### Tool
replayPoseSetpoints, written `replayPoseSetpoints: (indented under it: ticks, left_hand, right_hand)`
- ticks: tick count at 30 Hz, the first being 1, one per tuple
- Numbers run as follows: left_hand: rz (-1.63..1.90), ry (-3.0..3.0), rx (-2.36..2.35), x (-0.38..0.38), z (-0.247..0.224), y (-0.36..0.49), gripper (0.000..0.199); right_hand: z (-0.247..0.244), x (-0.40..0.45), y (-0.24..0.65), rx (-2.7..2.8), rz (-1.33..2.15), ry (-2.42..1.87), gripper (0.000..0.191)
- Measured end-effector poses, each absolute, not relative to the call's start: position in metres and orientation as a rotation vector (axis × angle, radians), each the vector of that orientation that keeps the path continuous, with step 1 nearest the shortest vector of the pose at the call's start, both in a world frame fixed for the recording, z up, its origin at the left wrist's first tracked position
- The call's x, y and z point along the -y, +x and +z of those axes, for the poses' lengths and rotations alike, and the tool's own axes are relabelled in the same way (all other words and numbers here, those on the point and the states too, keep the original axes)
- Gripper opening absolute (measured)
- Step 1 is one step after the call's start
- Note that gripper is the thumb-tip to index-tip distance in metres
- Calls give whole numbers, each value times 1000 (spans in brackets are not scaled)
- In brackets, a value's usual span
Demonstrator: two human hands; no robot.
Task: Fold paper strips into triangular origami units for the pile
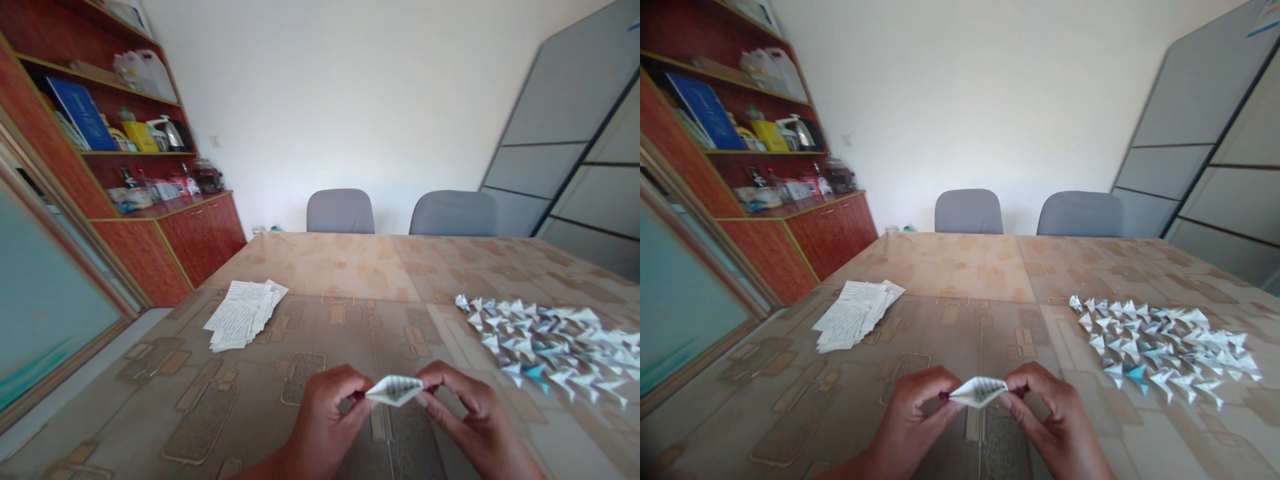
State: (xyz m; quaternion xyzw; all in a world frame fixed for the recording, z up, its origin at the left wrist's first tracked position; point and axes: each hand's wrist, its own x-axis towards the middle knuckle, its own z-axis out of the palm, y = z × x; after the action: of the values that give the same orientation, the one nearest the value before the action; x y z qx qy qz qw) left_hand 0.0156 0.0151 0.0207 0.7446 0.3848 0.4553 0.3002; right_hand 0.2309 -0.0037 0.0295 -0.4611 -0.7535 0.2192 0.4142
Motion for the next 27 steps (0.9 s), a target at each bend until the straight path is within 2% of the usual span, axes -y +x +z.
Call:
replayPoseSetpoints:
  ticks: [9, 27]
  left_hand:
    - [1273, 1936, -969, -13, 30, 15, 19]
    - [1203, 1918, -996, -1, 21, 28, 16]
  right_hand:
    - [44, 12, 229, 2032, 456, -1066, 11]
    - [36, 16, 211, 2029, 626, -1111, 16]
